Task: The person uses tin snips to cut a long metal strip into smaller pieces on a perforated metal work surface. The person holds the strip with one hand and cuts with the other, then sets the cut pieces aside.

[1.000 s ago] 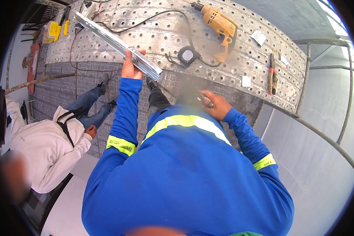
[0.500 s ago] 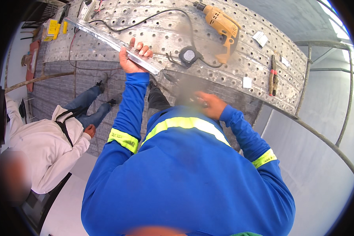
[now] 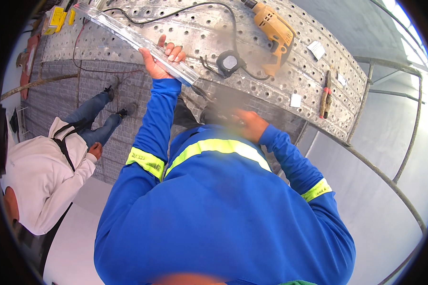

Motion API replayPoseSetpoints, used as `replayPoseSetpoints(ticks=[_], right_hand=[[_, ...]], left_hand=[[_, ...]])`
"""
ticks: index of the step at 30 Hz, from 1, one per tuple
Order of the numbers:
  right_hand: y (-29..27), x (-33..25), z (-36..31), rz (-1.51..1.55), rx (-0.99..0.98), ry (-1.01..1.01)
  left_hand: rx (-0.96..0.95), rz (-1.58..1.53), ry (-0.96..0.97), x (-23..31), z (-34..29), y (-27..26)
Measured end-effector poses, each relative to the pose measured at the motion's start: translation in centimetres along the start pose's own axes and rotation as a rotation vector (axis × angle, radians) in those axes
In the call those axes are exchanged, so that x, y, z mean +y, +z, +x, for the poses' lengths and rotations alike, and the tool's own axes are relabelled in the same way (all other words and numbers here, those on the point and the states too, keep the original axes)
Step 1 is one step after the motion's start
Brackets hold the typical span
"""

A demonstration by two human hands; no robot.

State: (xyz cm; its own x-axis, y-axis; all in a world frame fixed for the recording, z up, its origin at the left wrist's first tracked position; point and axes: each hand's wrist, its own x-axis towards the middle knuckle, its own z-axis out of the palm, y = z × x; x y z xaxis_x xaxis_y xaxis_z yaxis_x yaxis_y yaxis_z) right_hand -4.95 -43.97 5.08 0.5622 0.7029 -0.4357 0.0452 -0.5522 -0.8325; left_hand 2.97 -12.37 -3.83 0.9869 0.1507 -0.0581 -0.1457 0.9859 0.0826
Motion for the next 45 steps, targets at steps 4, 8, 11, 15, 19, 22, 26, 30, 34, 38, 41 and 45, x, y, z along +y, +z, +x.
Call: replayPoseSetpoints(ticks=[4,8,11,15,19,22,26,30,34,38,41,45], right_hand=[[0.0,-0.5,0.0,-0.014,0.001,0.038],[-0.3,-1.6,-0.1,-0.007,0.021,0.046],[-0.5,-2.5,-0.2,-0.020,0.033,0.080],[-0.5,-3.3,-0.2,-0.016,0.036,0.124],[-0.4,-3.8,-0.1,-0.032,0.049,0.121],[-0.5,-4.2,-0.1,-0.046,0.044,0.156],[-0.6,-4.7,-0.2,-0.048,0.061,0.167],[-0.7,-4.9,-0.1,-0.118,0.055,0.177],[-0.8,-5.5,0.0,-0.205,0.044,0.190],[-1.1,-6.3,0.0,-0.279,0.035,0.224],[-1.2,-6.8,0.0,-0.243,-0.002,0.245],[-1.0,-7.1,0.1,-0.203,-0.013,0.283]], left_hand=[[-0.021,0.000,0.008,-0.2,0.0,-0.1],[-0.044,0.008,0.006,-0.3,0.1,-0.1],[-0.044,0.014,0.011,-0.3,0.2,-0.3],[-0.054,0.023,0.023,-0.5,0.4,-0.7],[-0.045,0.032,0.040,-0.6,0.5,-1.2],[-0.028,0.043,0.041,-0.6,0.6,-1.5],[-0.030,0.053,0.048,-0.7,0.7,-1.6],[-0.002,0.073,0.058,-0.7,0.6,-1.3],[0.001,0.092,0.076,-0.8,0.5,-1.1],[0.008,0.091,0.079,-0.9,0.5,-1.0],[0.013,0.073,0.073,-1.0,0.5,-0.8],[0.069,0.091,0.119,-1.2,0.4,-0.3]])
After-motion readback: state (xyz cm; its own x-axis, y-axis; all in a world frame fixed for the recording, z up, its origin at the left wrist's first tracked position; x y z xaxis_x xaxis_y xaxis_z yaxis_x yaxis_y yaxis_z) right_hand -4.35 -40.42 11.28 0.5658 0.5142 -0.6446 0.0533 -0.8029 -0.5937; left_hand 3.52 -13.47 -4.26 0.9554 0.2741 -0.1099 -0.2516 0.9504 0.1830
